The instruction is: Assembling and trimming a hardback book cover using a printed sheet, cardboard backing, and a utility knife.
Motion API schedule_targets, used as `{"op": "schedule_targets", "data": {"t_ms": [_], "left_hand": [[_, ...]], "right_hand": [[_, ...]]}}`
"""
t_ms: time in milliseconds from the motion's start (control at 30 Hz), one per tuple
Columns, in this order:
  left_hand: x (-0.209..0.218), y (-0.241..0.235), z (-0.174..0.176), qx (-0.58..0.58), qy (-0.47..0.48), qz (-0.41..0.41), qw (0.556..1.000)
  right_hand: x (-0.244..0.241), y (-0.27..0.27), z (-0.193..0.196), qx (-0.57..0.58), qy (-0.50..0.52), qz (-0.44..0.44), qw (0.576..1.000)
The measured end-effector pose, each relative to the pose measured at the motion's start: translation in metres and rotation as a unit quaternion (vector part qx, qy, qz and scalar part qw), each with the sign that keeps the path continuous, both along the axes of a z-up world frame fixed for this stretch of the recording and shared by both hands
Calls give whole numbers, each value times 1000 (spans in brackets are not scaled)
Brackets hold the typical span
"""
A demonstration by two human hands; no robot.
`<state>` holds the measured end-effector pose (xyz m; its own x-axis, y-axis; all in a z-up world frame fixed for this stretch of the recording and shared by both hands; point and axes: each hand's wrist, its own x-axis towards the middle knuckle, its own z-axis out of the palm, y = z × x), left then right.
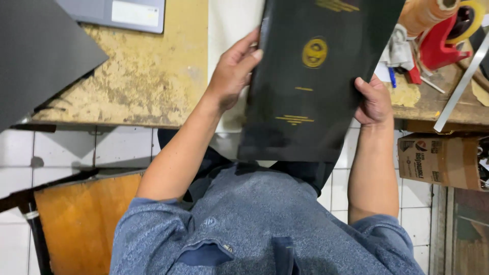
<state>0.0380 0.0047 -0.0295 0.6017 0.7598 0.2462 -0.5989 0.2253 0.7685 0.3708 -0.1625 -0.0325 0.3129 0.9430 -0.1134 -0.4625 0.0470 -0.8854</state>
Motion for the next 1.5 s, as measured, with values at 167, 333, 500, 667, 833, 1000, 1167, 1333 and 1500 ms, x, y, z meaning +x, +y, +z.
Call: {"op": "schedule_targets", "data": {"t_ms": [167,333,500,667,833,1000,1167,1333,1500], "left_hand": [[13,3,-4,22,123,78,989],[35,-4,5,-8,207,82,975],[25,1,39,-12,167,27,986],[-31,6,102,-10,186,17,982],[-95,9,116,0,212,-26,977],[-142,26,108,7,298,-47,954],[-126,58,123,102,538,46,835],[-98,180,64,344,666,143,647],[-49,233,42,546,675,236,437]], "right_hand": [[5,5,78,-61,-165,0,984],[-61,35,174,-147,-478,-81,862],[-131,72,211,-1,-537,131,833],[-105,52,206,1,-615,89,784],[-50,19,178,-35,-618,46,784],[13,-5,99,-164,-359,-27,919],[45,-39,4,-207,-281,-56,935],[3,-60,-35,-167,-89,-84,978],[-111,-65,-41,-210,-57,-51,975]]}}
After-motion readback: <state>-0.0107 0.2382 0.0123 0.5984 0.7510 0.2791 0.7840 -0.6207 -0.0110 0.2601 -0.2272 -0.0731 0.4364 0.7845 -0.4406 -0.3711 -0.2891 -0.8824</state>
